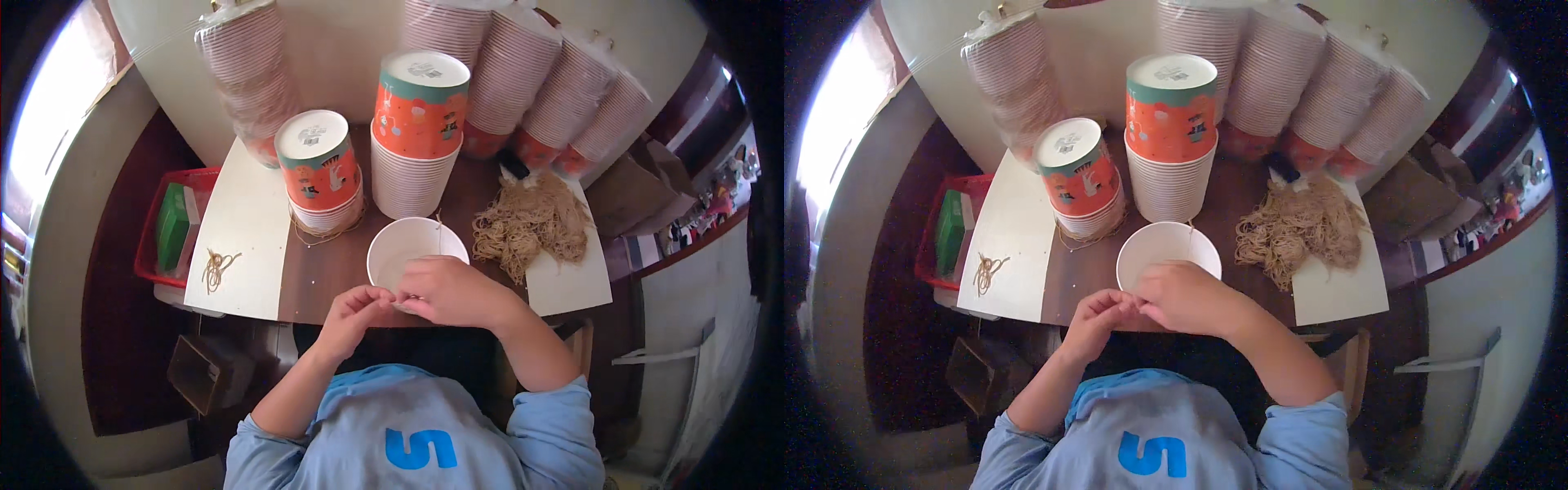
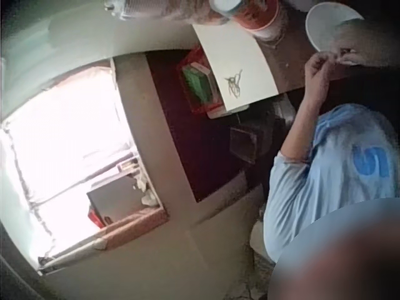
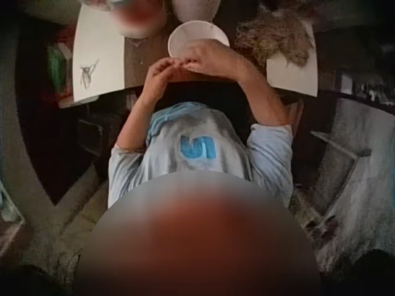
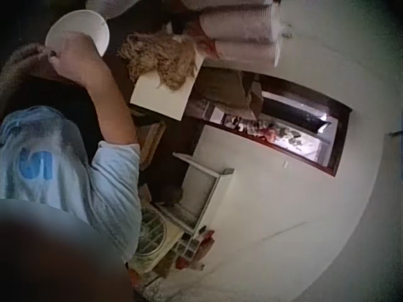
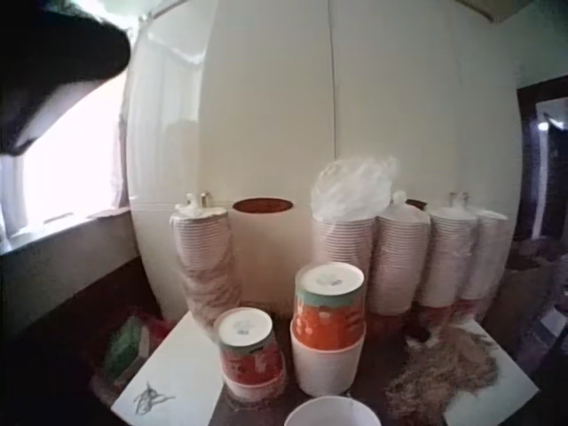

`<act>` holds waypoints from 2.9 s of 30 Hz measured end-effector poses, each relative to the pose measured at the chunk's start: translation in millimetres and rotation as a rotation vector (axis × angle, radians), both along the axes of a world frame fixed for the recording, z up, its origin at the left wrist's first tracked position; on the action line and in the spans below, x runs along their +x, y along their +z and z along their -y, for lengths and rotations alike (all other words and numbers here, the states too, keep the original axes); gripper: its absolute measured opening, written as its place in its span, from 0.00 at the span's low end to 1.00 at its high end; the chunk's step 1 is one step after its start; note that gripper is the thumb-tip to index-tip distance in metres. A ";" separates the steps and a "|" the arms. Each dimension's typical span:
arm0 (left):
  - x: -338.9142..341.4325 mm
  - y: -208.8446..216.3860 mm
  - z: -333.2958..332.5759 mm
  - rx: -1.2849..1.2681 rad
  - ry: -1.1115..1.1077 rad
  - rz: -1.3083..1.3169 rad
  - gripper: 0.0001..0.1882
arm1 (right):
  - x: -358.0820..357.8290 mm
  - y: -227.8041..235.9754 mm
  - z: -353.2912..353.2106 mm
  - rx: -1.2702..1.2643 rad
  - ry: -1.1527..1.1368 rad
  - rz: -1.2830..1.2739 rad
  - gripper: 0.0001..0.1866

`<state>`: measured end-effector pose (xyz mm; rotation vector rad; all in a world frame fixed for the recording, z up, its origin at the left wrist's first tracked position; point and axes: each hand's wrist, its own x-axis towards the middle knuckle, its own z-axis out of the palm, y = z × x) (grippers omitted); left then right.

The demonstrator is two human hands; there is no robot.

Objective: Manually attach strings to paper bowls by threading them through pre-cut holes and knotting them.

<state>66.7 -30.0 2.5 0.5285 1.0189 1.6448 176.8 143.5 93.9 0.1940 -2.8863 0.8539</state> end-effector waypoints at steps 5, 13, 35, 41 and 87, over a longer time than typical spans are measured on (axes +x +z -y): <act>10.9 19.3 -2.3 -0.127 -0.053 -0.576 0.08 | -27.1 -4.9 -5.5 -0.176 0.049 0.238 0.08; -5.2 1.3 6.9 -0.008 -0.012 -0.436 0.05 | -1.6 -29.3 2.3 -0.044 -0.351 -0.380 0.05; 18.5 18.5 20.4 -0.230 0.407 -1.428 0.05 | 29.2 -71.8 90.2 -0.352 -0.575 -0.186 0.04; 27.9 6.4 22.2 -0.221 0.515 -1.186 0.04 | 28.7 -80.6 95.5 0.134 -0.599 -0.232 0.06; 33.9 -44.0 22.2 -0.094 0.594 -0.719 0.08 | -5.2 -132.8 98.0 -1.918 -0.766 0.131 0.08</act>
